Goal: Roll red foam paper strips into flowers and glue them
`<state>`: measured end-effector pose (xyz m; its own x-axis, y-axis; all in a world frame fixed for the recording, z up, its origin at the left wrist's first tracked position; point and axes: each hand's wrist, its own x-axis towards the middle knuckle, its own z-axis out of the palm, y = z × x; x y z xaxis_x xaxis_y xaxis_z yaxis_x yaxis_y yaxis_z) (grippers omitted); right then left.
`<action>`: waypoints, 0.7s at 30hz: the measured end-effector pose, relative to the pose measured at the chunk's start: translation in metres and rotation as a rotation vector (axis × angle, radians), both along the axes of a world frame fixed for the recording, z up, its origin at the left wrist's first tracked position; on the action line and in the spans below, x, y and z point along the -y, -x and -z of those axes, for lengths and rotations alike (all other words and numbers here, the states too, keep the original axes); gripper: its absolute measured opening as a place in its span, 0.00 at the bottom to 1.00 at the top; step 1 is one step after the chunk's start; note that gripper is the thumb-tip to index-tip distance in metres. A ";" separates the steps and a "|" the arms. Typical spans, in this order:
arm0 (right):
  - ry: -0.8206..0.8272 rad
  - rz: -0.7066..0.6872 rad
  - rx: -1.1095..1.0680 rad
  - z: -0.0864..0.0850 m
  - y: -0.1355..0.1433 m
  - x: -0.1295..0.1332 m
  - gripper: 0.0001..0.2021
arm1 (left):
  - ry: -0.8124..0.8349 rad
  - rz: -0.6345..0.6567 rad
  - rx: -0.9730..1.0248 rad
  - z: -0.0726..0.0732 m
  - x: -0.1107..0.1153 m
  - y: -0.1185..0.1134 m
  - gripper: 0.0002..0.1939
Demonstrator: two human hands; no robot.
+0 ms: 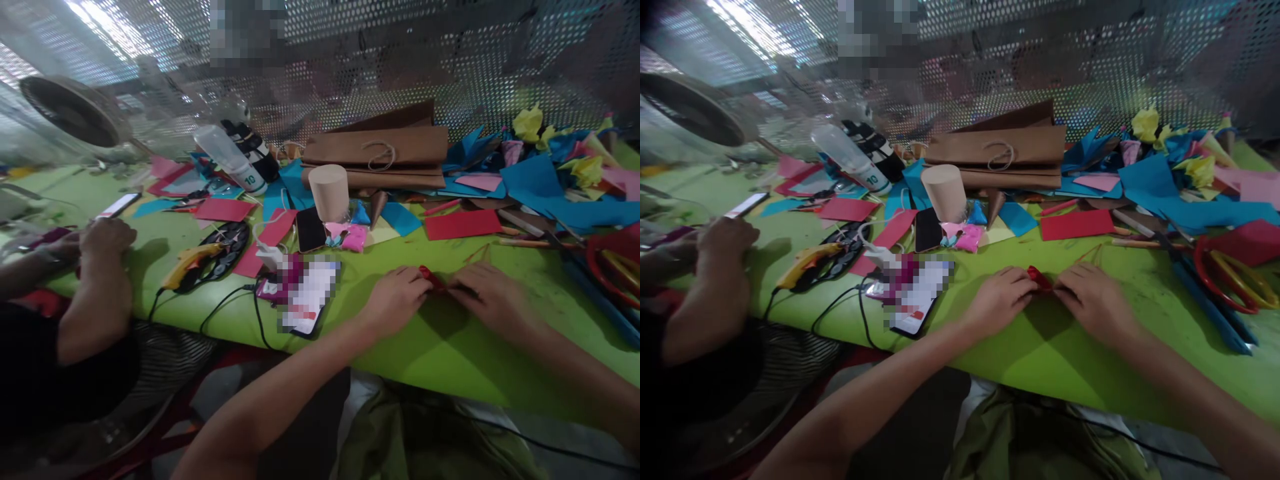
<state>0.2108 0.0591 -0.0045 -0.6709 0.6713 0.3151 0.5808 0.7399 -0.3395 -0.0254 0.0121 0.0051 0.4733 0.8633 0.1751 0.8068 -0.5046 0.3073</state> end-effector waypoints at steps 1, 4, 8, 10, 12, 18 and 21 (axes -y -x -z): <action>0.020 -0.001 -0.003 -0.001 0.001 -0.002 0.09 | -0.010 -0.016 -0.011 0.000 0.001 0.000 0.09; 0.137 0.023 -0.033 -0.004 0.005 -0.007 0.09 | -0.047 -0.053 -0.061 0.002 0.005 0.000 0.11; 0.290 0.093 -0.052 -0.008 0.009 -0.011 0.09 | -0.140 0.004 -0.173 0.004 0.009 0.002 0.14; 0.318 0.108 -0.046 -0.009 0.010 -0.013 0.08 | -0.170 0.055 -0.242 0.002 0.008 0.003 0.14; 0.331 0.107 -0.038 -0.009 0.010 -0.014 0.08 | -0.187 0.100 -0.309 0.000 0.007 0.004 0.14; 0.145 0.054 -0.001 -0.007 0.009 -0.016 0.08 | -0.221 0.166 -0.402 -0.006 0.000 0.001 0.14; -0.063 0.030 0.040 -0.006 0.009 -0.010 0.07 | -0.179 0.156 -0.412 -0.008 -0.003 0.000 0.12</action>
